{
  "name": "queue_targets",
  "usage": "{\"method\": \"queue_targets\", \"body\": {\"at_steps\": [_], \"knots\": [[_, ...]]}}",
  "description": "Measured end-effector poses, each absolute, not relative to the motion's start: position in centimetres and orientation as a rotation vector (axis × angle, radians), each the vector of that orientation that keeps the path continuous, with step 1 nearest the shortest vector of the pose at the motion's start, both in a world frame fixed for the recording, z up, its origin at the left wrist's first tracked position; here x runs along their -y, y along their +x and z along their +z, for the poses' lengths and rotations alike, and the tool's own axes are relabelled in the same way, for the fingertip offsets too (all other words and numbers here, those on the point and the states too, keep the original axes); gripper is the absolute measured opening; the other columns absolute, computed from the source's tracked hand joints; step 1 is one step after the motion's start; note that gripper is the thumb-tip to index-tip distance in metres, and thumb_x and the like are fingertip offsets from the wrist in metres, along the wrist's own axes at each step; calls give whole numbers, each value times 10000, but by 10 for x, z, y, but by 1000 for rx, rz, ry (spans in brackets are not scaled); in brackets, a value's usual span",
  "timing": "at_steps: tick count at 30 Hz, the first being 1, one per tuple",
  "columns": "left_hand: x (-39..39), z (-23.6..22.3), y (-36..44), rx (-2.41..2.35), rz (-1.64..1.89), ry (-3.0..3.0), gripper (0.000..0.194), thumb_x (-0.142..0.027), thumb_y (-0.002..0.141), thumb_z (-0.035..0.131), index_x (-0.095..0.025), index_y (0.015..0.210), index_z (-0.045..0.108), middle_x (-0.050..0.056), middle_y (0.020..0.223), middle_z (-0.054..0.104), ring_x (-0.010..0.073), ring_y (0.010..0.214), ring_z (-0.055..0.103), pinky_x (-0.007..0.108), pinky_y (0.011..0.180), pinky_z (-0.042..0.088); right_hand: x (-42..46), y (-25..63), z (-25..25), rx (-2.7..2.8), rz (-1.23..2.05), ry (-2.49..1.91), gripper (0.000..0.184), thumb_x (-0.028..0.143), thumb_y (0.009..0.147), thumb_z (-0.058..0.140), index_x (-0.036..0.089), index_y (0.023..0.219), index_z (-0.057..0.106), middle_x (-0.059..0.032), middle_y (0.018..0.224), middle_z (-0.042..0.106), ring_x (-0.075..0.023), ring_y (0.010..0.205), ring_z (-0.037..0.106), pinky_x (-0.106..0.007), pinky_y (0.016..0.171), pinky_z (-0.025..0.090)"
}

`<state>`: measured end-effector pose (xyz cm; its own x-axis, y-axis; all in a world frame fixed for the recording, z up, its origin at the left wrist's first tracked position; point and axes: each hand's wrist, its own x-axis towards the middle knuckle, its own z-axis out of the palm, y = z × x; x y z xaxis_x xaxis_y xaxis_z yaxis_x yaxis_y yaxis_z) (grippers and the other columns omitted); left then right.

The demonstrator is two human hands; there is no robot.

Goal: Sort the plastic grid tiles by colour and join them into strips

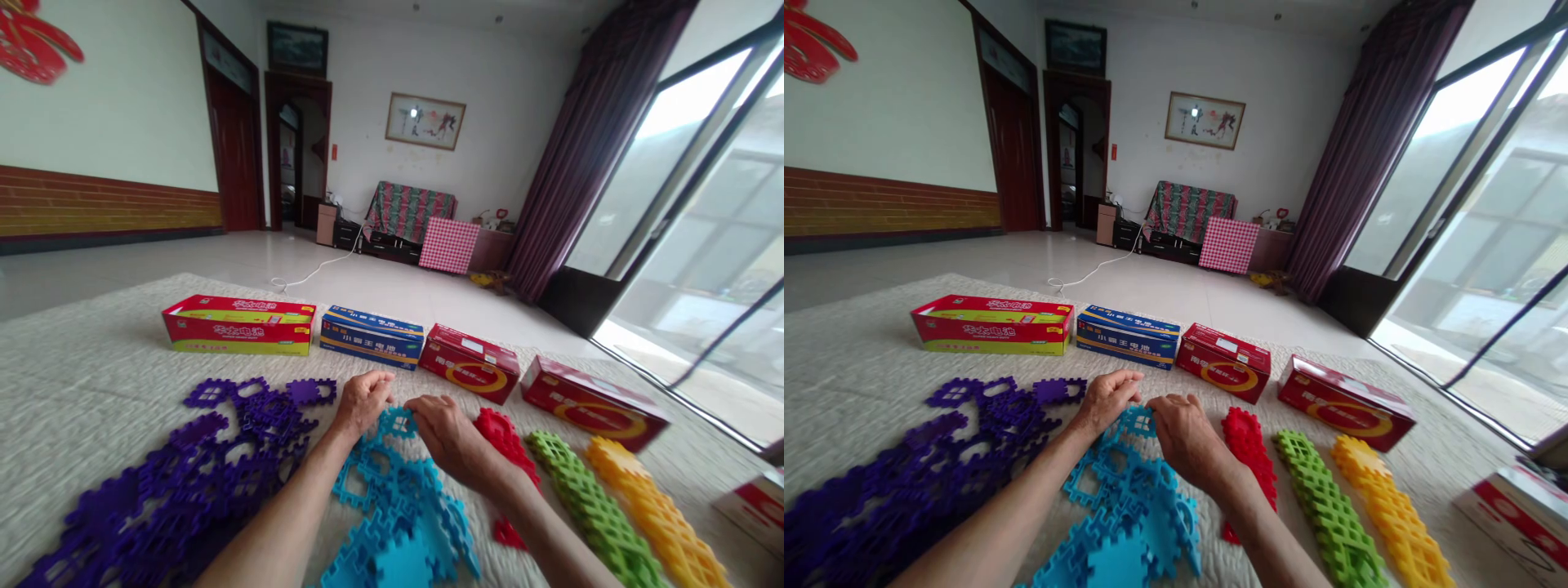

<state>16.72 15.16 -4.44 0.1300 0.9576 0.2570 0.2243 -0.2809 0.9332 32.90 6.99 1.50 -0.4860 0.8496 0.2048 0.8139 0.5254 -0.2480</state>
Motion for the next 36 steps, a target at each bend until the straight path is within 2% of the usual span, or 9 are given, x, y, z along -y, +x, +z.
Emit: {"method": "queue_targets", "body": {"at_steps": [3,8,13,16,19,24,27,32,36], "knots": [[-150,-42,167,-1172,1201,1661,328,-267,770,498,-143,995,701,8,657,712,159,654,667,238,665,514,-71,328,14,2459,164,-1414,333,138,954,302,182,1109,593,-71,962,678,-184,874,616,-332,840,424],[-148,-39,167,-1193,1182,1656,314,-255,770,498,-166,986,707,3,668,716,157,652,667,234,646,517,-71,329,7,2400,5,-1517,371,218,886,472,190,1252,527,-112,1141,636,-254,1071,553,-435,956,360],[-146,-37,167,-1193,1171,1651,319,-238,757,506,-153,989,707,14,674,719,166,651,669,244,648,519,-72,335,4,2450,135,-1480,471,201,775,544,216,1245,524,-106,1248,596,-264,1184,500,-521,1041,286],[-146,-38,167,-1182,1184,1665,312,-245,760,508,-152,981,708,19,679,722,171,663,673,249,662,521,-73,337,2,2491,223,-1525,619,203,724,556,219,1336,467,-129,1361,526,-312,1318,384,-621,1081,183],[-147,-39,167,-1178,1189,1662,310,-254,766,505,-160,979,710,15,678,722,172,665,677,249,654,521,-75,339,-1,2515,285,-1565,729,211,712,554,213,1421,384,-143,1453,437,-337,1398,263,-658,1092,122],[-147,-39,167,-1193,1172,1666,313,-252,769,503,-168,987,711,13,693,730,166,653,675,243,626,517,-79,339,-4,2540,218,-1474,709,199,699,573,267,1389,425,-106,1419,481,-309,1372,315,-613,1094,182],[-147,-40,168,-1184,1179,1661,308,-241,764,505,-173,978,714,16,692,730,168,663,679,240,626,517,-79,338,-1,2520,154,-1418,627,218,697,589,245,1315,489,-113,1344,538,-310,1318,383,-609,1076,212],[-149,-42,168,-1183,1186,1661,299,-247,760,509,-167,962,715,11,653,712,169,660,678,242,627,514,-84,357,11,2366,49,-1405,511,233,724,593,190,1230,547,-122,1221,594,-261,1126,543,-461,990,377],[-149,-42,168,-1176,1184,1659,310,-246,750,507,-154,965,711,15,653,710,168,661,676,240,628,506,-88,375,9,2295,-54,-1578,507,267,744,606,206,1244,554,-124,1209,612,-290,1117,553,-480,964,385]]}}
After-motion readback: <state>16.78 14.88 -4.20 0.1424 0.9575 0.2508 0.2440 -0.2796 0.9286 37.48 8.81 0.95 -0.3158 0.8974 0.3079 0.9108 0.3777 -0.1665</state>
